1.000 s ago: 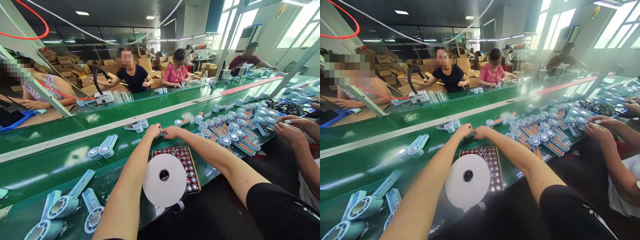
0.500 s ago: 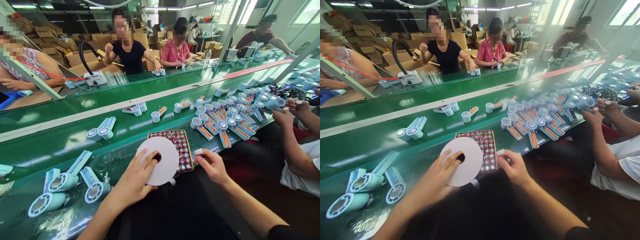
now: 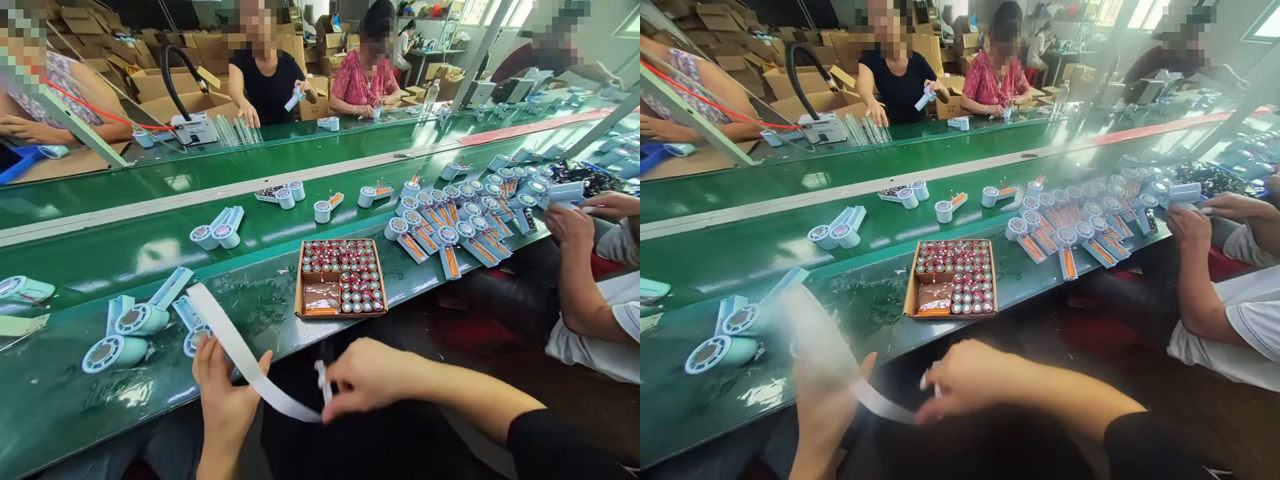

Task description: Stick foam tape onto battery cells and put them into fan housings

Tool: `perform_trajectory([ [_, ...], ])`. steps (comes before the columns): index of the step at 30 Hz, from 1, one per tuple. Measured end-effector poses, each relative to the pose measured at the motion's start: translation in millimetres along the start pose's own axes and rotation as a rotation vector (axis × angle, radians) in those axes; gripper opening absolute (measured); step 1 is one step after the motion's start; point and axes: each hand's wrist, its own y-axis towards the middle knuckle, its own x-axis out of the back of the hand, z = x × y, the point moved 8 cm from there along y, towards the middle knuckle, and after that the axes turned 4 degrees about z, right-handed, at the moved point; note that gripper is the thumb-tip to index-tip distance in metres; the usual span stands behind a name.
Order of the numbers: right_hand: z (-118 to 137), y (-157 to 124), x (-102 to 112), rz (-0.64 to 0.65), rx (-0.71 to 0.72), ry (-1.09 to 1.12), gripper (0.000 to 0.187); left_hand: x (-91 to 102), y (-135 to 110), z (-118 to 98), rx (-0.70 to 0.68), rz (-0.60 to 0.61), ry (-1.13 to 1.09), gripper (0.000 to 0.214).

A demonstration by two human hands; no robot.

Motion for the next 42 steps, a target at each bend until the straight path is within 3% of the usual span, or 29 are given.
perform_trajectory([
  [3,-14.7,16.1,69.0,-0.271,-0.075,-0.122,0.033,3.2,-18.8,-3.9,0.04,-0.025,-0.03,0.063],
  [5,-23.7,37.3,90.1,-0.228,-0.131,-0.343,0.03,3.3,-26.9,-11.3,0.011,-0.028,-0.026,0.066],
  [8,-36.3,69.5,86.9,0.0,-0.166,-0.588,0.026,1.8,-35.8,-25.1,-0.094,-0.021,-0.007,0.072],
  [10,-39.6,82.6,80.7,0.055,-0.148,-0.63,0.024,-0.5,-40.7,-32.6,-0.137,0.006,-0.009,0.076],
  [20,-52.0,86.3,76.9,-0.024,-0.183,-0.603,0.023,-14.0,-52.0,-52.6,-0.164,0.083,-0.028,0.079],
  [24,-53.2,72.1,96.0,-0.145,-0.214,-0.52,0.02,-11.1,-48.3,-57.7,-0.225,0.074,0.014,0.079],
  [26,-51.1,53.3,109.9,-0.279,-0.222,-0.423,0.024,-5.1,-46.2,-60.7,-0.254,0.042,0.053,0.08],
  [29,-44.4,9.9,130.0,-0.631,-0.132,-0.01,0.031,1.4,-43.5,-66.2,-0.287,-0.005,0.117,0.084],
  [31,-43.7,-15.5,130.7,-0.759,-0.062,0.298,0.029,1.2,-41.5,-70.7,-0.309,-0.015,0.157,0.086],
  [36,-45.4,-39.1,113.4,-0.675,-0.121,0.614,0.036,-11.3,-37.3,-80.3,-0.358,0.047,0.222,0.092],
  [39,-46.7,-44.7,110.7,-0.668,-0.139,0.685,0.042,-18.1,-35.6,-84.0,-0.412,0.088,0.262,0.095],
  [42,-47.5,-46.2,105.6,-0.601,-0.133,0.713,0.034,-17.3,-30.6,-84.5,-0.453,0.095,0.291,0.092],
])
